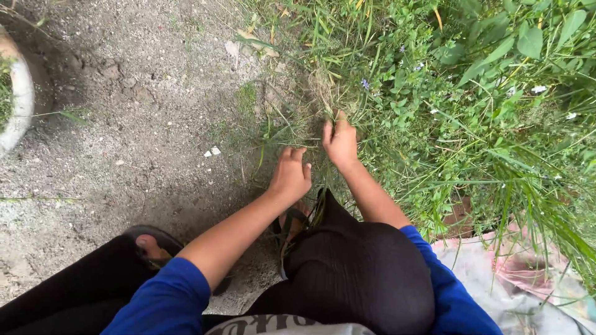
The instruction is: Pulling weeds from the ground and placing them into a bucket
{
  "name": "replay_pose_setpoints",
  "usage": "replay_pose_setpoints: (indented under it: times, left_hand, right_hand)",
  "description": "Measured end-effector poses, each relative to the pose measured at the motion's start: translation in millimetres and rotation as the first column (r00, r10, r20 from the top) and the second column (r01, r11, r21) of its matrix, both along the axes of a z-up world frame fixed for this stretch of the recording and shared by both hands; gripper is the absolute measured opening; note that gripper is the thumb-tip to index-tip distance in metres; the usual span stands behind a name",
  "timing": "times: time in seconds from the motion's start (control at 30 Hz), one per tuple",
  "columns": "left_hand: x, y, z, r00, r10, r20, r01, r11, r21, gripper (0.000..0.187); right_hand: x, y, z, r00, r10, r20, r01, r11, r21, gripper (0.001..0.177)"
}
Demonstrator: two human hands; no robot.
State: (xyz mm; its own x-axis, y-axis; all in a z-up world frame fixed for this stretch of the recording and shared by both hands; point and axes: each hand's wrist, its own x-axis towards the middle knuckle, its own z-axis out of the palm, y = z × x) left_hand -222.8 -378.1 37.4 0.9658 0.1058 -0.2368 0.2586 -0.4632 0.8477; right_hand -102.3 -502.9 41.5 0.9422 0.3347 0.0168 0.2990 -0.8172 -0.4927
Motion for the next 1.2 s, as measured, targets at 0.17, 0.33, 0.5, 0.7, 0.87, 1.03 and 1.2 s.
replay_pose_setpoints:
  times: [0.17,0.33,0.5,0.7,0.87,1.03,1.2]
  left_hand:
    - [5,10,27,0.998,-0.026,-0.048,0.025,0.999,-0.023,0.041]
    - [4,10,23,0.999,-0.023,-0.029,0.022,1.000,-0.016,0.042]
    - [6,6,20,1.000,-0.011,-0.011,0.011,1.000,0.013,0.042]
    - [3,6,18,0.997,-0.034,-0.069,0.032,0.999,-0.029,0.044]
    - [2,5,17,0.995,-0.052,-0.084,0.051,0.999,-0.006,0.043]
    - [1,6,12,0.992,-0.051,-0.112,0.049,0.999,-0.018,0.044]
    - [4,9,15,0.989,-0.058,-0.134,0.056,0.998,-0.021,0.042]
  right_hand:
    - [-3,-14,-38,0.971,0.024,-0.237,-0.059,0.988,-0.143,0.023]
    - [1,-6,-10,0.981,-0.095,-0.171,0.092,0.995,-0.029,0.021]
    - [-4,-11,-32,0.968,-0.005,-0.252,-0.022,0.994,-0.105,0.024]
    - [-4,-7,-9,0.994,-0.101,-0.046,0.105,0.989,0.106,0.019]
    - [-7,-34,-61,0.894,-0.051,-0.446,-0.077,0.962,-0.263,0.028]
    - [-2,-18,-28,0.966,-0.084,-0.246,0.087,0.996,0.001,0.019]
    - [-2,-15,-23,0.993,-0.058,-0.104,0.072,0.988,0.138,0.013]
